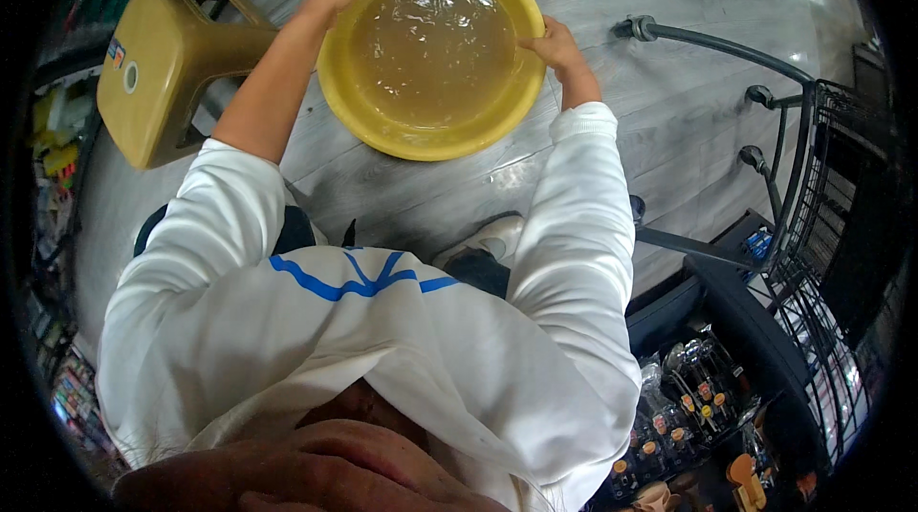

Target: The person sits on a small stool and wipes a low supermarket shelf with a cloth. They then stand, walk to a yellow basin, wring out the cloth in water, and return to wipe a different display rack.

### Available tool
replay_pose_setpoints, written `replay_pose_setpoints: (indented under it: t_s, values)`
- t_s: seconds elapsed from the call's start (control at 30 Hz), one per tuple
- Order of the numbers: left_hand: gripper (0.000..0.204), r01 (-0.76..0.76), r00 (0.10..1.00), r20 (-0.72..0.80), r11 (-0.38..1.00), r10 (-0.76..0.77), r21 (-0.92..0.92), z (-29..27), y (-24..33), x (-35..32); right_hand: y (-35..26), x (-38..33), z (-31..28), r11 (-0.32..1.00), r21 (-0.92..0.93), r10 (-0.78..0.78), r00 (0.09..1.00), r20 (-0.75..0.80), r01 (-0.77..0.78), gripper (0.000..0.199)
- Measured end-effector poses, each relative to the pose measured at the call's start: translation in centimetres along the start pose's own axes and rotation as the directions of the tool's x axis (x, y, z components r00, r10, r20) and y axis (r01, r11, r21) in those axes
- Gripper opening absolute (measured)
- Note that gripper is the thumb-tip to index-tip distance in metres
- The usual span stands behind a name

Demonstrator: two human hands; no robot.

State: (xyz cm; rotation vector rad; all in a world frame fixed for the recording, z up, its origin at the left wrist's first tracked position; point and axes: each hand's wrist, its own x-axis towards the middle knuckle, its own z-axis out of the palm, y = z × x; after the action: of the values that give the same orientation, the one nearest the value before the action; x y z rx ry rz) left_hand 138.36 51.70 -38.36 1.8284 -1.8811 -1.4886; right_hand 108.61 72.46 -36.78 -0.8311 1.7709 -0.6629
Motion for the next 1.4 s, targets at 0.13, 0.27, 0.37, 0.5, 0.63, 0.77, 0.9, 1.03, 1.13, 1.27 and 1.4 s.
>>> replay_pose_setpoints:
  t_s: [0.13,0.27,0.37,0.5,0.63,0.77,0.9,1.03,1.13,1.27,1.4]
  values:
    - [0.046,0.082,0.983,0.169,0.995,-0.071,-0.056,0.7,-0.5,1.3,2.2,0.8,-1.0,0.999,-0.046,0.017,1.000,-0.012,-0.017,0.044]
    - [0.045,0.227,0.952,0.253,0.949,-0.170,-0.218,0.3,3.3,-3.2,2.8,0.1,-2.7,0.982,-0.190,-0.029,0.999,-0.043,0.020,0.039]
    - [0.043,0.308,0.897,0.406,0.908,-0.178,-0.283,1.8,3.0,-3.9,4.4,-0.3,-4.6,0.986,-0.165,-0.031,0.999,-0.010,0.029,0.038]
    - [0.041,0.347,0.792,0.605,0.879,-0.087,-0.328,4.8,3.9,-5.6,6.2,-2.4,-7.5,0.985,-0.163,0.061,0.998,0.001,-0.060,0.039]
    - [0.043,0.411,0.745,0.664,0.828,-0.064,-0.382,9.9,4.3,-7.6,9.8,-5.3,-11.0,0.979,-0.108,0.161,0.983,-0.090,-0.171,0.044]
    - [0.047,0.349,0.725,0.685,0.820,0.070,-0.454,14.6,5.2,-10.7,13.2,-8.2,-14.0,0.956,-0.088,0.256,0.942,-0.216,-0.280,0.040]
    - [0.061,0.308,0.674,0.721,0.825,0.163,-0.475,16.7,7.0,-13.9,16.6,-10.0,-16.4,0.933,-0.033,0.326,0.880,-0.346,-0.359,0.035]
    - [0.067,0.245,0.609,0.753,0.843,0.251,-0.479,19.1,8.0,-16.2,24.6,-10.6,-21.2,0.934,-0.109,0.242,0.828,-0.507,-0.339,0.031]
    - [0.072,0.231,0.585,0.756,0.834,0.293,-0.501,21.8,7.1,-16.9,26.5,-11.3,-22.5,0.913,-0.212,0.148,0.768,-0.623,-0.349,0.030]
    - [0.077,0.235,0.586,0.755,0.830,0.294,-0.506,22.3,7.0,-18.0,24.2,-11.6,-21.3,0.837,-0.297,0.146,0.711,-0.688,-0.459,0.034]
    - [0.081,0.161,0.489,0.816,0.887,0.309,-0.432,21.8,6.0,-16.2,21.7,-11.1,-20.4,0.715,-0.496,0.003,0.712,-0.702,-0.492,0.035]
